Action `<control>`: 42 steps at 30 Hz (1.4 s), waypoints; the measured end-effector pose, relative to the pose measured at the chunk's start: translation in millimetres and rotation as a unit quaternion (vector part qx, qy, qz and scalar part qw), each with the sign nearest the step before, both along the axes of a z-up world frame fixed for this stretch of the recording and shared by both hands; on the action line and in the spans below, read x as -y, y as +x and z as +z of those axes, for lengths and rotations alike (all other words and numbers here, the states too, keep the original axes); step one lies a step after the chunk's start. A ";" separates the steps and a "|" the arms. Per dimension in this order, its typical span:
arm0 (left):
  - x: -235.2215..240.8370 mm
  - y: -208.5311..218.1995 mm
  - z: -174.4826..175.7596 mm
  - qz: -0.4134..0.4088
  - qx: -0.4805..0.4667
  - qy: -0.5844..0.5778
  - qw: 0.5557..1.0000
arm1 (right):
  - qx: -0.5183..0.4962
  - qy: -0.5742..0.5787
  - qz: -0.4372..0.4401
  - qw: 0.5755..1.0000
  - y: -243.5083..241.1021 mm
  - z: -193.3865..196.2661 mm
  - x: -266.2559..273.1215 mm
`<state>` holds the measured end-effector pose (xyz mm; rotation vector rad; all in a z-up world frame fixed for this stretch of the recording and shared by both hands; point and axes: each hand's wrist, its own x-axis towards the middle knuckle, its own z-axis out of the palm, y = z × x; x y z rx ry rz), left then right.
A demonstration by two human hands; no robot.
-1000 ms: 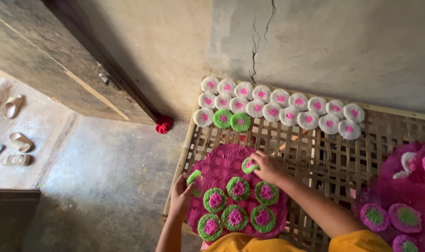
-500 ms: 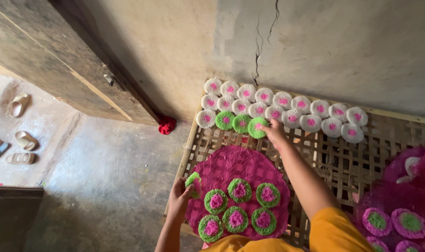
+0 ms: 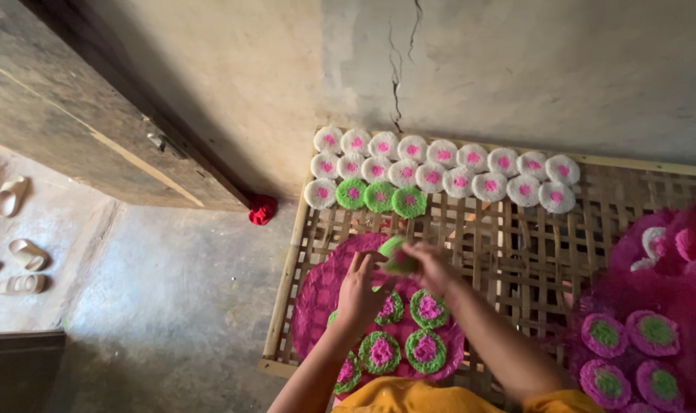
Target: The person is arranging small green, white, and pink circular decorative items into patterns onto larger pink paper bases on a wooden lattice rack.
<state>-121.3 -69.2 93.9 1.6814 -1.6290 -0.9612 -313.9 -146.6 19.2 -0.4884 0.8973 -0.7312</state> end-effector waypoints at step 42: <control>-35.0 -83.3 -110.5 -0.134 0.166 0.048 0.976 | -0.524 -0.216 -0.093 0.818 -133.9 -77.9 109.7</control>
